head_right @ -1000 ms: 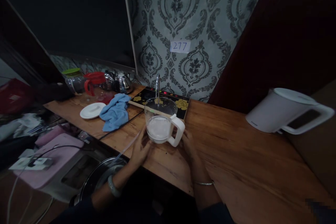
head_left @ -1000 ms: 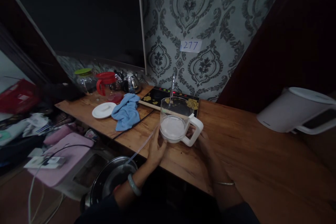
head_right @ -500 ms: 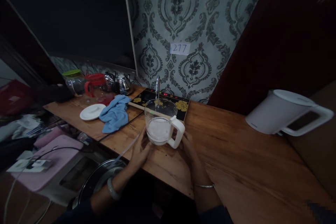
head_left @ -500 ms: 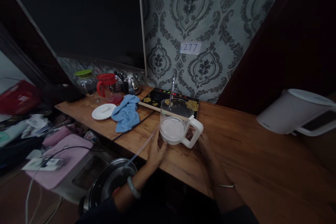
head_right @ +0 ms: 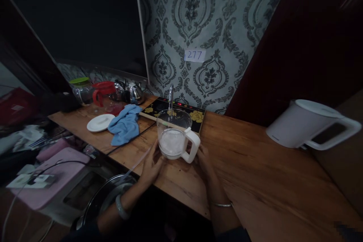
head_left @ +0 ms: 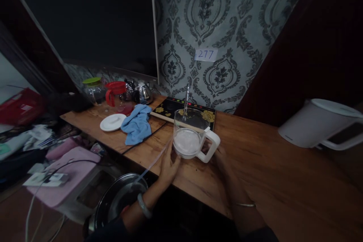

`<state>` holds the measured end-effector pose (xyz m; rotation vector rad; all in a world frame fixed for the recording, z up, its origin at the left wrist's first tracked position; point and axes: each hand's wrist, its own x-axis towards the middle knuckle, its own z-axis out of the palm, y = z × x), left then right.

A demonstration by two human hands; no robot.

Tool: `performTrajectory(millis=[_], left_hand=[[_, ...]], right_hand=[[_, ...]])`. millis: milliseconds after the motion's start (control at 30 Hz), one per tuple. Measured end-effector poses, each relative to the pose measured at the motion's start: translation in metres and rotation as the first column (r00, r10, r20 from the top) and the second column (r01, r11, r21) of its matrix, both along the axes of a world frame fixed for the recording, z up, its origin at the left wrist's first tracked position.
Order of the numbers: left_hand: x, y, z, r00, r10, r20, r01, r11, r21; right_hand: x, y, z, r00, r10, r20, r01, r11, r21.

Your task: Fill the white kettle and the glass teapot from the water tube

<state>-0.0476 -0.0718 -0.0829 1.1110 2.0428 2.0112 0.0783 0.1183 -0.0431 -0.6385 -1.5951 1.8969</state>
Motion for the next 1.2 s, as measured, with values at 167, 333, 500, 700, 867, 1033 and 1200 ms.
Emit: performTrajectory(millis=[167, 333, 500, 700, 867, 1033, 1200], left_hand=[[0.000, 0.001, -0.003, 1.000, -0.012, 0.019, 0.011, 1.000, 0.010], [-0.001, 0.001, -0.003, 1.000, -0.004, 0.017, 0.004, 1.000, 0.017], [-0.001, 0.001, -0.002, 1.000, -0.003, 0.011, 0.003, 1.000, -0.009], [0.000, 0.001, 0.000, 1.000, 0.014, -0.008, -0.014, 1.000, -0.005], [0.001, 0.000, 0.004, 1.000, 0.010, -0.003, -0.010, 1.000, -0.008], [0.001, 0.001, 0.003, 1.000, -0.009, 0.015, 0.009, 1.000, -0.004], [0.000, 0.003, 0.000, 1.000, 0.004, 0.002, -0.004, 1.000, 0.000]], right_hand=[[0.000, -0.002, 0.004, 1.000, 0.010, -0.009, -0.010, 0.999, -0.044], [-0.001, 0.000, 0.001, 0.999, 0.008, -0.040, -0.009, 0.999, -0.031], [0.000, 0.003, -0.005, 1.000, 0.019, -0.019, -0.020, 0.999, -0.044], [0.000, 0.006, -0.009, 1.000, 0.012, -0.012, -0.012, 1.000, -0.016], [0.001, 0.000, -0.002, 1.000, 0.005, -0.030, -0.007, 0.998, -0.065], [0.001, 0.001, 0.002, 1.000, -0.017, 0.001, 0.017, 0.998, -0.063], [0.001, 0.004, -0.004, 1.000, 0.015, 0.005, -0.015, 0.998, -0.058]])
